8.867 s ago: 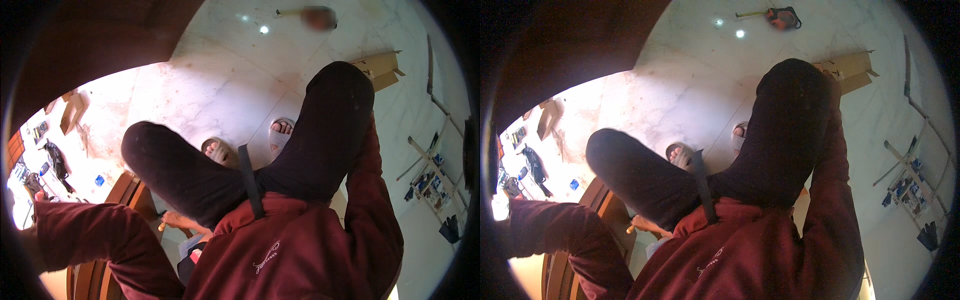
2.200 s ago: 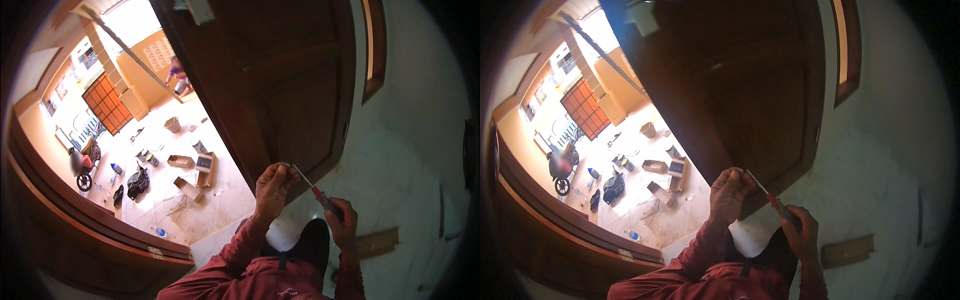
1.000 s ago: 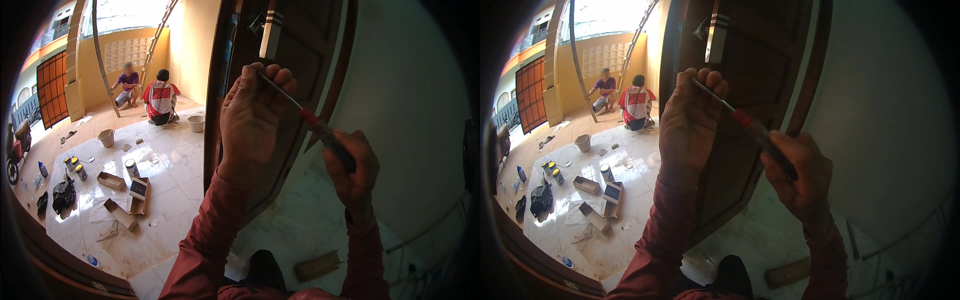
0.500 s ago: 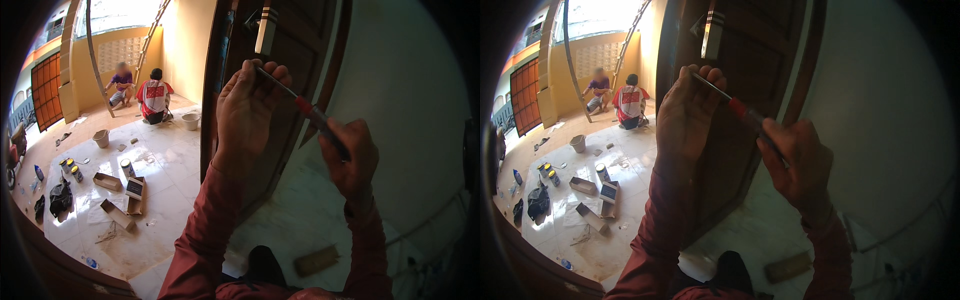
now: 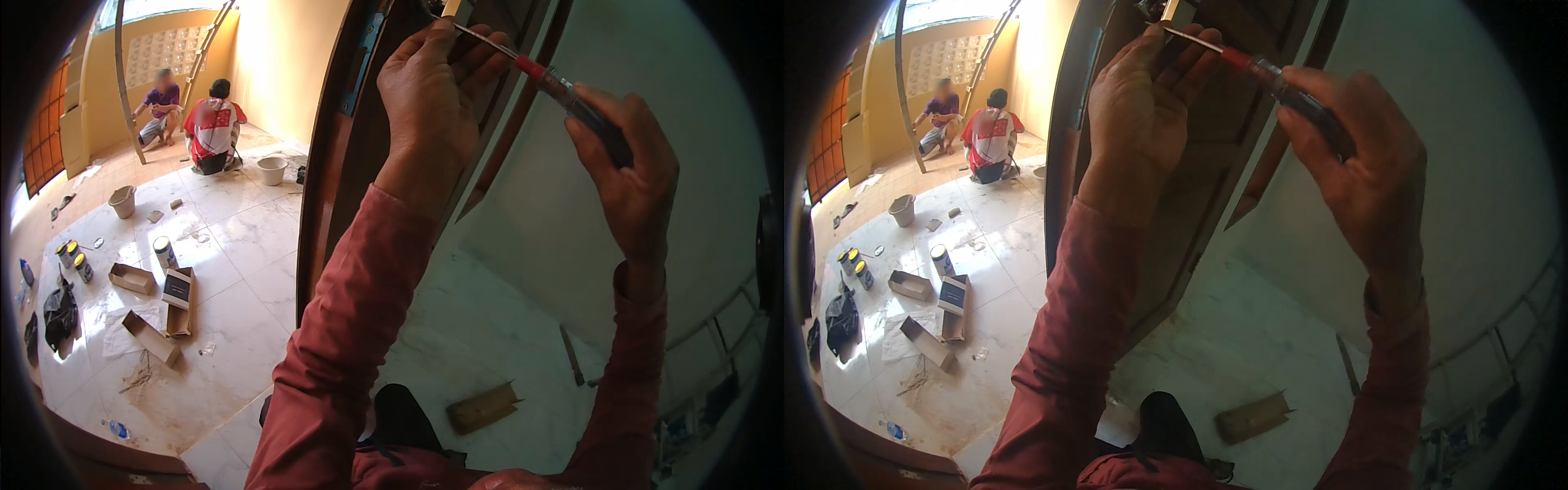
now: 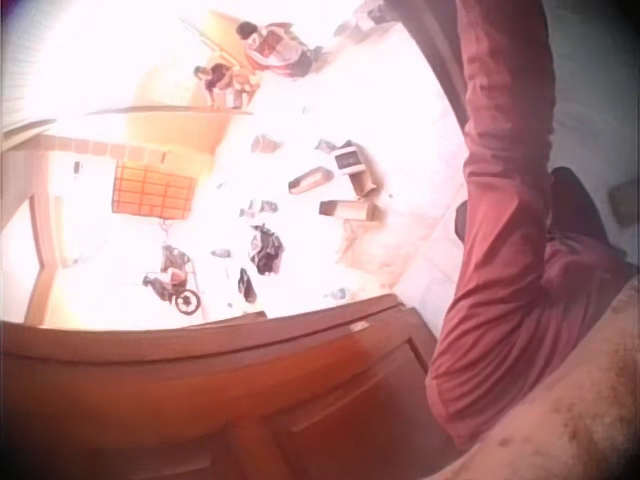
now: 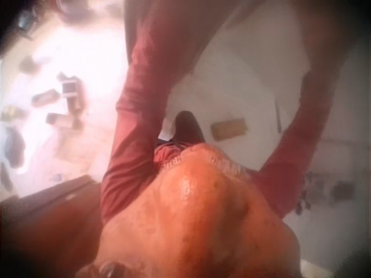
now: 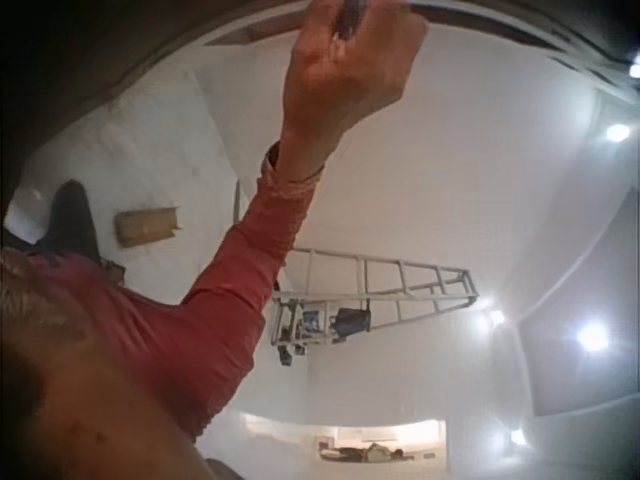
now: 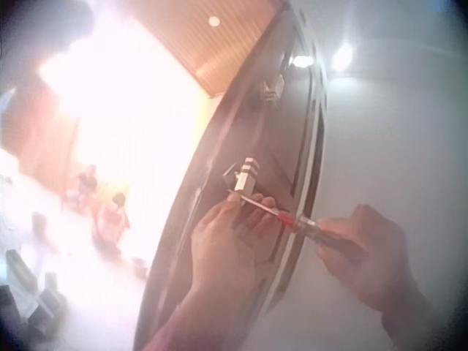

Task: The person installs a door lock on a wooden door using a screwdriver. They align the lock mechanism, insert screws, and tighten them to secure the lock in place.

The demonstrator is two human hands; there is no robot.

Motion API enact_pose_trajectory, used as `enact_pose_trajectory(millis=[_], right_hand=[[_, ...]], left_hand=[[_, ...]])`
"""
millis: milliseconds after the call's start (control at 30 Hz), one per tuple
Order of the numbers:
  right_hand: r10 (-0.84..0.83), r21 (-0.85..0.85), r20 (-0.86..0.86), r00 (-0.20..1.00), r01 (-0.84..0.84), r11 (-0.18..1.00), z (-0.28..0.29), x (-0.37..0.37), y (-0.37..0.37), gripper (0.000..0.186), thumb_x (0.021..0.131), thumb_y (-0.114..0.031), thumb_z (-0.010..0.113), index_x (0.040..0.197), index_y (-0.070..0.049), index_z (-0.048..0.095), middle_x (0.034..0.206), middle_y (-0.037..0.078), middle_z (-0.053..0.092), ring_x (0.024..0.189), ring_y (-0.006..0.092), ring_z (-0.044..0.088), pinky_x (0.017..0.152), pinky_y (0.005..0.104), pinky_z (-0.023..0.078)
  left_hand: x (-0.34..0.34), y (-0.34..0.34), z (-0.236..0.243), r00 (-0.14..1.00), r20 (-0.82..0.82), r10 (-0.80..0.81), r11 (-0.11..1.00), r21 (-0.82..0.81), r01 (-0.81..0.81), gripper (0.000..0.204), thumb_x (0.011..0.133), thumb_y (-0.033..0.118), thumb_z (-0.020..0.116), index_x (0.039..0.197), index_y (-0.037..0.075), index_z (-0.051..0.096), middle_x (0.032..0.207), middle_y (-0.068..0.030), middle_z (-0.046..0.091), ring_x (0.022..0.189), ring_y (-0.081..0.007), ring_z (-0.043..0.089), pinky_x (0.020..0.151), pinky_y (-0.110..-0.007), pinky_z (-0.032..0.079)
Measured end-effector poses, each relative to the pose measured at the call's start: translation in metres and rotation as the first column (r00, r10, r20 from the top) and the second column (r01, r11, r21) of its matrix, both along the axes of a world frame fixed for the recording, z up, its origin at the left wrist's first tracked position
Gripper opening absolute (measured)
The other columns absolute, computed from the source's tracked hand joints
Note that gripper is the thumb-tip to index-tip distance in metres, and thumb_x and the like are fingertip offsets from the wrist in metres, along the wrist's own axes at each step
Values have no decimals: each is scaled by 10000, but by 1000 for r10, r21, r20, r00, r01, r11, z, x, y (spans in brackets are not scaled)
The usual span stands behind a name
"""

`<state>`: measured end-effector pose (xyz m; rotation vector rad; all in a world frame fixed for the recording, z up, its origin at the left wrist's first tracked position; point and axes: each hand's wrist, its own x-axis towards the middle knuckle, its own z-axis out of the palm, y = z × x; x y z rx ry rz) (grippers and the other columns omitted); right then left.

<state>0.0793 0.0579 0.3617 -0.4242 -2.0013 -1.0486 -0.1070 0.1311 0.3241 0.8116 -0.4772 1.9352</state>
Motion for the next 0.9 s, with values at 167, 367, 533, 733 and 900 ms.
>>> enact_pose_trajectory(millis=[167, 367, 533, 733, 900], right_hand=[[74, -63, 53, 996, -71, 995, 4, -9, -4, 277, 933, -83, 741, 1204, -88, 687, 857, 27, 633, 713, 107, 590, 644, 274, 487], [194, -470, -444, 874, -412, 780, -38, -14, -2, 305, 1014, -201, 618, 1287, -64, 616, 929, 37, 648, 763, 100, 592, 687, 250, 475], [405, -505, -590, 698, -711, 489, -41, -32, 42, 336, 1023, -208, 601, 1325, -60, 592, 933, 37, 646, 765, 79, 588, 660, 240, 459], [566, -545, -378, 733, -670, 504, -28, -80, 82, 366, 896, -101, 793, 1226, -30, 650, 1121, 47, 720, 1001, 109, 681, 899, 289, 551], [569, -524, -318, 758, -641, 560, -18, -91, 101, 254, 898, -107, 791, 1113, -4, 702, 1037, 43, 741, 970, 108, 694, 861, 281, 559]], left_hand=[[-23, 1, -9, 996, -85, -1, 1000, 9, 2, 223, 1052, 134, 518, 1166, -56, 543, 1073, -236, 689, 1055, -355, 696, 944, -446, 602], [-38, -5, -26, 942, -233, 240, 965, -47, -258, 247, 1031, 159, 553, 1128, -64, 597, 998, -204, 713, 932, -288, 723, 882, -387, 599], [-61, -25, -27, 419, -721, 551, 707, 138, -694, 259, 1020, 192, 596, 1064, -54, 664, 854, -123, 722, 775, -194, 720, 742, -320, 584], [-71, -36, -38, 275, -779, 564, 687, 257, -680, 243, 1028, 168, 586, 1097, -48, 676, 847, -85, 712, 714, -148, 693, 678, -288, 569], [-82, -27, -34, 373, -766, 524, 735, 186, -652, 273, 1040, 132, 516, 1201, -44, 649, 1014, -107, 715, 857, -164, 721, 768, -293, 583]])
